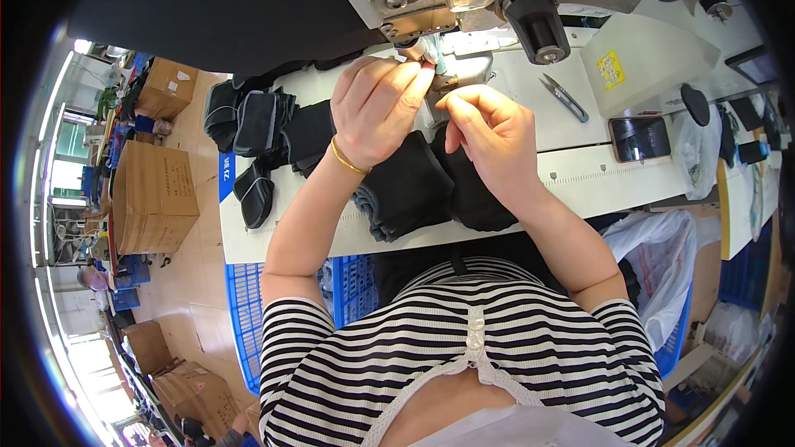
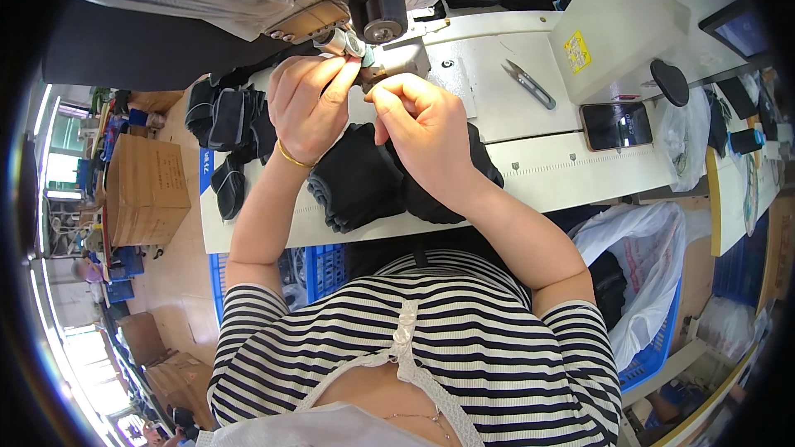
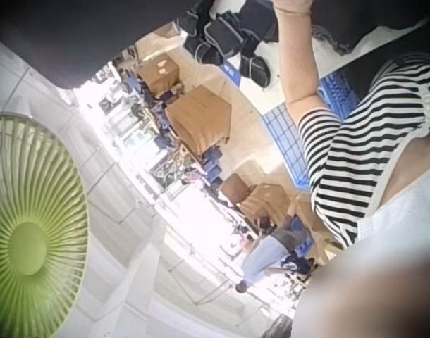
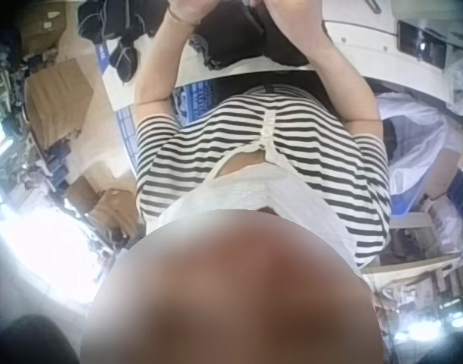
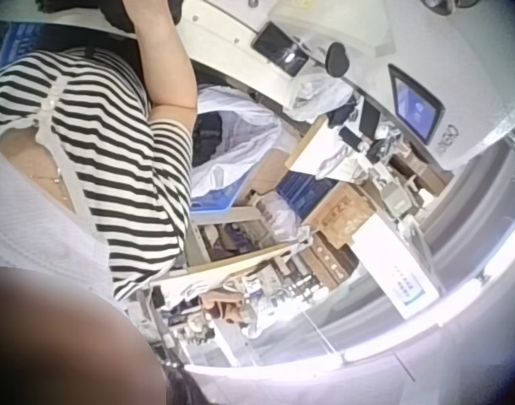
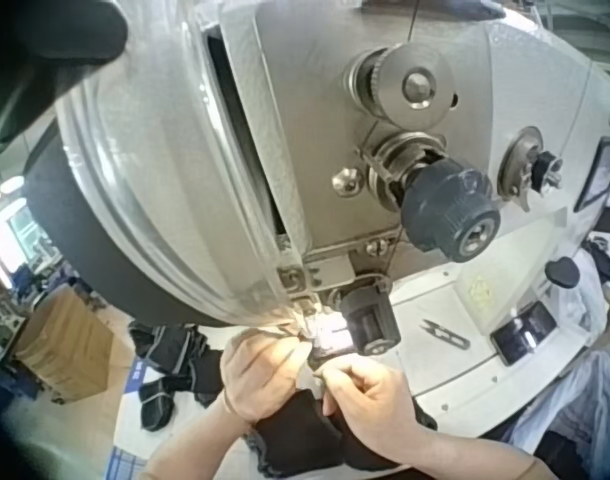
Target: Stitching together fabric panels of a shoe upper using a specialized industrial sewing machine.
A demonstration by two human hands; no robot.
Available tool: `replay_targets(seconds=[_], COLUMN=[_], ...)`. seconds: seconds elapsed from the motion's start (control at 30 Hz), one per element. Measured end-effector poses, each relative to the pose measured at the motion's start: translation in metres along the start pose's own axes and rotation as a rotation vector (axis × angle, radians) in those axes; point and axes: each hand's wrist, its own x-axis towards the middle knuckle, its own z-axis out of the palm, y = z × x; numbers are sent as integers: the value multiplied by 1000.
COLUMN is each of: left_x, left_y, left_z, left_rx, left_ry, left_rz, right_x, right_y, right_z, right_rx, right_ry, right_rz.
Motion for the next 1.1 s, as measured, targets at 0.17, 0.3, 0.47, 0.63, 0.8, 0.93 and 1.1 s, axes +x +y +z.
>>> replay_targets(seconds=[0.17,0.3,0.47,0.63,0.8,0.93,1.1], left_x=[1,1,0,1,1,2,-3], left_y=[-3,-6,-7,-6,-7,-6,-1], left_z=[8,15,16,16,16,15,15], left_rx=[8,8,10,21,16,10,-42], left_ry=[27,60,84,78,82,88,83], left_rz=[-31,-52,-80,-81,-74,-72,-100], right_x=[-1,-1,-3,-6,-8,-9,-10], right_y=[0,-2,3,3,5,7,7], right_z=[-1,-1,3,4,4,4,3], right_rx=[-2,-17,-10,2,-2,3,-1], right_ry=[-3,1,-6,-32,-54,-54,-60], right_rz=[-9,14,-29,-12,-15,-14,4])
